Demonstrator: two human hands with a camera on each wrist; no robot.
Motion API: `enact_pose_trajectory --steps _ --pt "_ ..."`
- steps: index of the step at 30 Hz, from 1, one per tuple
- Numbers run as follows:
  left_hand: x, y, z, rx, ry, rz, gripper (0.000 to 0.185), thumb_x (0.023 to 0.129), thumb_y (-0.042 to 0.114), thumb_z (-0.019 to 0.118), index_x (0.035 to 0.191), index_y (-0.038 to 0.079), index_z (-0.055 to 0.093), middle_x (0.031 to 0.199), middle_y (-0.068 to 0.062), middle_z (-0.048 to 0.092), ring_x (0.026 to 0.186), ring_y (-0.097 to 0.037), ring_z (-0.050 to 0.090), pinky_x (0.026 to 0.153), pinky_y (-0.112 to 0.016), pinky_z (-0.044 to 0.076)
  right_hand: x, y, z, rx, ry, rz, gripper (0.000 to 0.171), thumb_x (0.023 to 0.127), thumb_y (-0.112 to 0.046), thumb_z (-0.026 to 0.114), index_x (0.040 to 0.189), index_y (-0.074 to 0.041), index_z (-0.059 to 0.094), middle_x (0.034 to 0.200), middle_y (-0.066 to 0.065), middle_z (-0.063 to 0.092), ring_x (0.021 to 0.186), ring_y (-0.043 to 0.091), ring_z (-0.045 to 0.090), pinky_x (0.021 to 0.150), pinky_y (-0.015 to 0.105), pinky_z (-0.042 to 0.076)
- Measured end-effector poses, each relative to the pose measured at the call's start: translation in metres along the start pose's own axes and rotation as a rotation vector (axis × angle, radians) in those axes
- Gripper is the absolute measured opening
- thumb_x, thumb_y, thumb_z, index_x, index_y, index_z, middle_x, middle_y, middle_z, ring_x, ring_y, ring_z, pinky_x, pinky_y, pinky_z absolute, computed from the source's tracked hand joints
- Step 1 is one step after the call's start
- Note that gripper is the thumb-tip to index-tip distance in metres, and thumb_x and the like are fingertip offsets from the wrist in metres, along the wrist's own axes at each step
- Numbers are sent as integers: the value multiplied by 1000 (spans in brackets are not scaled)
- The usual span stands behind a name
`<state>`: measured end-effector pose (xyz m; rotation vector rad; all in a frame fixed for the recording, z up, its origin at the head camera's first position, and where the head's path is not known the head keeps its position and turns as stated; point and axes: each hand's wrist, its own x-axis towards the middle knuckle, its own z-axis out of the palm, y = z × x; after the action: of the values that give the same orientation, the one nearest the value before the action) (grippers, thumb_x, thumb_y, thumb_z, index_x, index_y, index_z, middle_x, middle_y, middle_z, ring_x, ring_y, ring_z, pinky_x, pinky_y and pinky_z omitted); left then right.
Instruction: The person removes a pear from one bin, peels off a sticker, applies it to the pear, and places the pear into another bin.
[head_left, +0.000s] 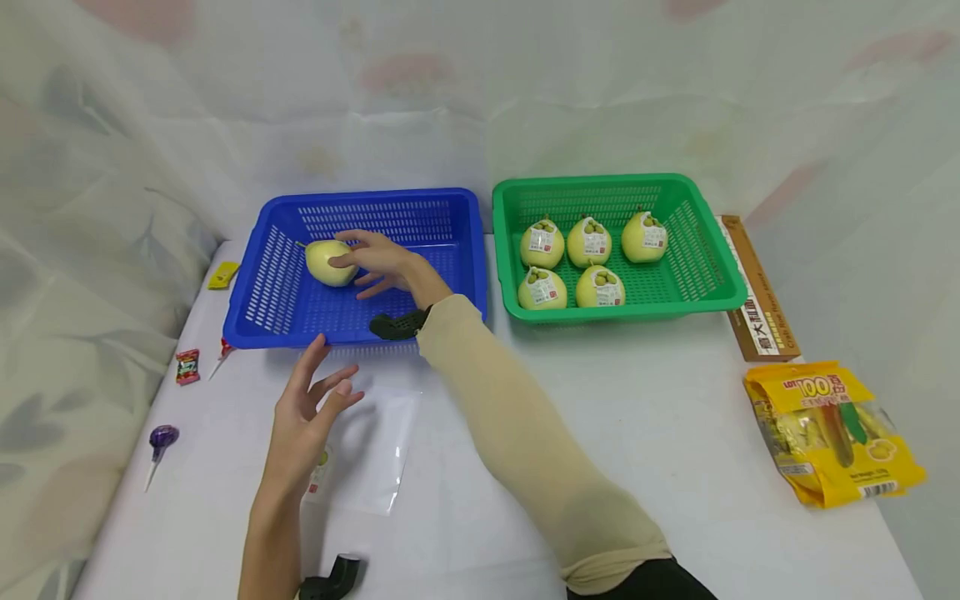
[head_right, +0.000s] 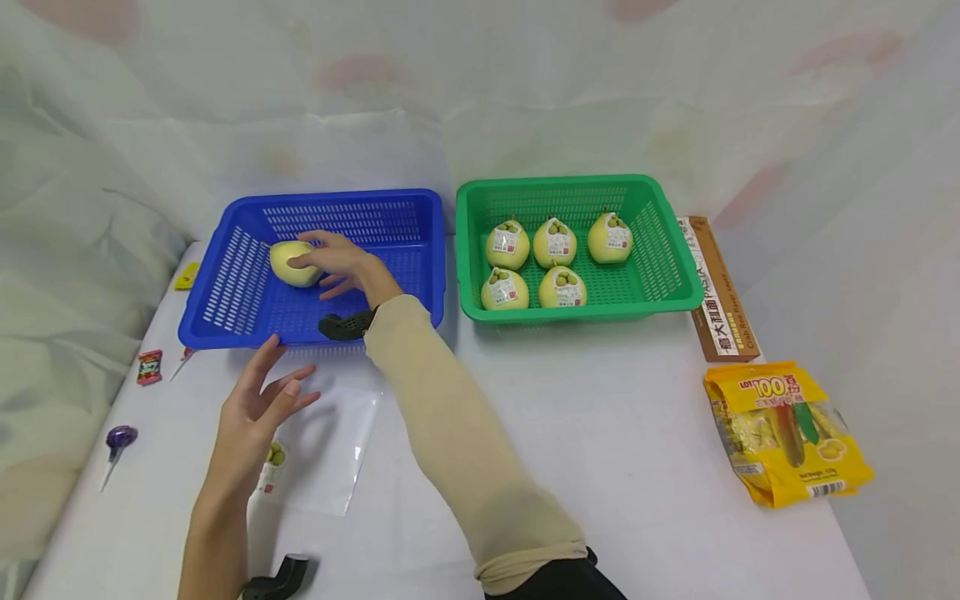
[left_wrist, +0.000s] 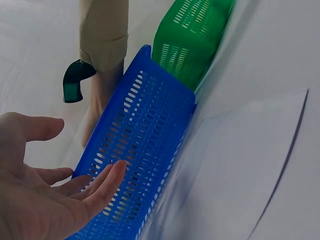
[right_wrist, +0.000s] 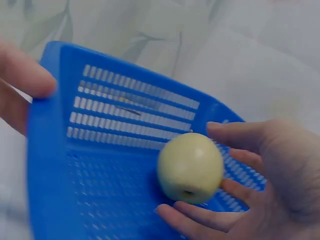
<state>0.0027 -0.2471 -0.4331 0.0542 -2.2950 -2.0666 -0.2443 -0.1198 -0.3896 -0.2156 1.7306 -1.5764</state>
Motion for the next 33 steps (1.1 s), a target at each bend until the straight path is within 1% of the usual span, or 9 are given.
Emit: enact_pose_trajectory --steps 2,5,9,13,15,19,22,27,33 --pt "0 1 0 16 -9 0 76 109 8 62 173 25 25 180 -17 23 133 -6 66 95 -20 65 5 3 7 62 17 -1 72 105 -25 74 168 -32 40 177 3 36 148 50 55 111 58 61" --pt "-1 0 0 15 -20 4 78 109 7 62 174 26 24 180 -16 22 134 -6 66 95 -20 65 10 9 14 138 42 -2 73 104 -25 75 167 -34 41 176 3 38 146 50 56 109 59 62" --pt "-2 0 1 8 -30 3 79 109 4 61 174 27 22 181 -16 21 133 -4 65 96 -21 65 12 15 21 211 29 -1 75 105 -24 74 169 -34 37 175 7 37 148 52 53 111 60 60" --pt "-1 -1 1 10 -28 -3 79 109 4 61 174 27 21 181 -15 22 133 -3 65 96 -21 65 15 15 26 273 19 8 79 104 -22 74 171 -33 33 175 11 35 150 55 49 113 61 58" --pt "-1 -2 1 9 -28 1 80 109 3 60 174 26 21 180 -16 22 133 -3 65 95 -21 65 16 14 28 310 26 11 80 103 -20 75 171 -32 34 173 11 38 150 56 48 113 59 59" --pt "-1 -3 2 5 -30 7 82 108 2 61 174 26 20 180 -17 23 133 -5 66 95 -22 65 19 13 29 364 38 7 78 102 -16 76 170 -27 38 163 14 47 147 57 50 114 59 58" --pt "-1 -3 3 6 -29 4 82 108 2 61 174 27 21 180 -17 23 133 -5 66 95 -22 66 19 13 28 342 55 5 75 101 -16 77 167 -26 43 159 14 50 145 57 53 113 58 59" --pt "0 -3 3 12 -24 6 80 109 5 62 174 28 22 179 -19 23 134 -7 66 95 -22 66 17 13 26 249 95 8 71 100 -21 80 162 -28 48 163 13 49 143 54 56 106 57 64" --pt "-1 -3 2 21 -19 16 80 108 2 61 174 27 23 179 -20 23 136 -10 65 94 -21 65 17 15 23 267 84 12 75 101 -20 79 166 -29 44 167 14 46 142 55 58 110 60 61"
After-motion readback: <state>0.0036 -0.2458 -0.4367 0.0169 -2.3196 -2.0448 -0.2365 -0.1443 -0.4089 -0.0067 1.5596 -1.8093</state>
